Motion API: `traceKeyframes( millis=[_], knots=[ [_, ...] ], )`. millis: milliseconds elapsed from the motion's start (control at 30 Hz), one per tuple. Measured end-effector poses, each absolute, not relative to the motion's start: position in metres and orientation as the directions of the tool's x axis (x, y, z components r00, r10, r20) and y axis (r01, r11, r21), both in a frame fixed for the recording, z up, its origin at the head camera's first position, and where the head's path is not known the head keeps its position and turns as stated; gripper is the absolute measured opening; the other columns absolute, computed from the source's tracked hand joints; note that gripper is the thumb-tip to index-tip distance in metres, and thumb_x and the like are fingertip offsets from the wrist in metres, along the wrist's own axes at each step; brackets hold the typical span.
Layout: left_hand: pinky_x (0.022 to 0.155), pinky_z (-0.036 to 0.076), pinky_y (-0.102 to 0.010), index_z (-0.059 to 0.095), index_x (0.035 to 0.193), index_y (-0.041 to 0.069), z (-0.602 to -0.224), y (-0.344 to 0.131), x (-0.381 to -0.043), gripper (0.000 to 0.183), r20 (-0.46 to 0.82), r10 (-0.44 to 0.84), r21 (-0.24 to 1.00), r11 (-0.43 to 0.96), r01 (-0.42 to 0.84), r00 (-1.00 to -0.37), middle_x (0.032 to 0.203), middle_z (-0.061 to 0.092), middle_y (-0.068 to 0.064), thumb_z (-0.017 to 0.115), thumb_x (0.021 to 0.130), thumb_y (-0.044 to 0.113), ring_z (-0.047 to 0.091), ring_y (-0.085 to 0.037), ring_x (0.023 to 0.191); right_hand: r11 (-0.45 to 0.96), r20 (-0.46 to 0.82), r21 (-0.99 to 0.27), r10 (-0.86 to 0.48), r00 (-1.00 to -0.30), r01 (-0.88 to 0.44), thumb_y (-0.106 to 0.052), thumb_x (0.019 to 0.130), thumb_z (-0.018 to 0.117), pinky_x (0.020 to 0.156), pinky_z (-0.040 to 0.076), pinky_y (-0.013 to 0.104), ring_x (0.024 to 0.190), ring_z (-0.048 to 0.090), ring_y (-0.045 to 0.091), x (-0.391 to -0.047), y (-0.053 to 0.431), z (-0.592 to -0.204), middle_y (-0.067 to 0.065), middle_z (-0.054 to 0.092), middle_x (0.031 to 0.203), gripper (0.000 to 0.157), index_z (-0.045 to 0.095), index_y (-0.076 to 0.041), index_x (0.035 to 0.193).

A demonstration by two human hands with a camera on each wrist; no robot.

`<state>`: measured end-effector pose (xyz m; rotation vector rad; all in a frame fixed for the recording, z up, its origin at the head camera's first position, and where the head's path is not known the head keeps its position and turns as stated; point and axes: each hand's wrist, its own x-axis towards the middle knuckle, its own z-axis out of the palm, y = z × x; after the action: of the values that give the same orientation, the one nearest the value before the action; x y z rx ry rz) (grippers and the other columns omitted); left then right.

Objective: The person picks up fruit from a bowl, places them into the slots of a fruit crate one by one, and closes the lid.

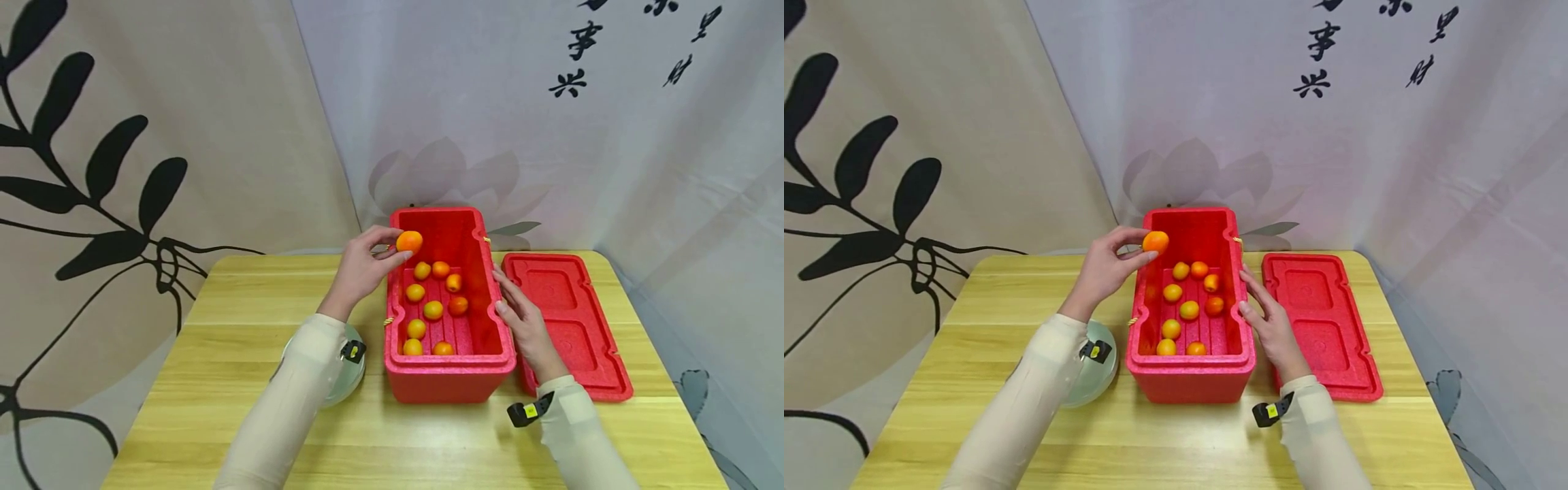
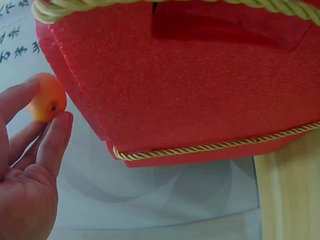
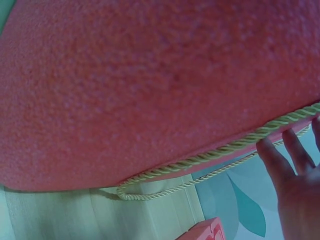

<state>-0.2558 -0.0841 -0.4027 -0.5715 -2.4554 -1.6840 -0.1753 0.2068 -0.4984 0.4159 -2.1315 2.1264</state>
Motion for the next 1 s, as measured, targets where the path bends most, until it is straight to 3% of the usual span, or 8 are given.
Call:
traceKeyframes(
  millis=[200,433,1000],
  knots=[
    [0.087,0.054,-0.028,0.067,0.118,0.005,-0.4,-0.073,-0.265,0.036,0.311,0.287,0.865,0.309,0.395,-0.906,0.113,0.061,-0.004,0.079,0.085,0.012,0.062,-0.018,0.104,-0.018,0.26,-0.966,-0.118,-0.958,-0.259,-0.006,0.102,0.049,0.101,0.041,0.023,0.142,0.028,0.025,-0.176,0.209,-0.5,0.0,0.029,0.159,0.051,0.04,-0.013,0.151],
    [0.086,0.054,-0.026,0.065,0.12,0.007,-0.394,-0.061,-0.275,0.038,0.277,0.337,0.821,0.404,0.403,-0.9,0.113,0.061,-0.003,0.078,0.086,0.018,0.063,-0.018,0.101,-0.026,0.265,-0.964,-0.112,-0.958,-0.263,-0.006,0.102,0.05,0.101,0.041,0.023,0.142,0.03,0.024,-0.178,0.21,-0.501,0.002,0.028,0.159,0.051,0.04,-0.012,0.151],
    [0.086,0.054,-0.026,0.063,0.124,0.006,-0.394,-0.045,-0.283,0.04,0.207,0.363,0.788,0.489,0.375,-0.909,0.119,0.06,-0.005,0.077,0.087,0.016,0.061,-0.021,0.103,-0.059,0.278,-0.96,-0.12,-0.953,-0.272,-0.003,0.101,0.048,0.101,0.042,0.025,0.141,0.031,0.021,-0.178,0.208,-0.501,0.002,0.031,0.158,0.05,0.04,-0.01,0.151]
  ],
)
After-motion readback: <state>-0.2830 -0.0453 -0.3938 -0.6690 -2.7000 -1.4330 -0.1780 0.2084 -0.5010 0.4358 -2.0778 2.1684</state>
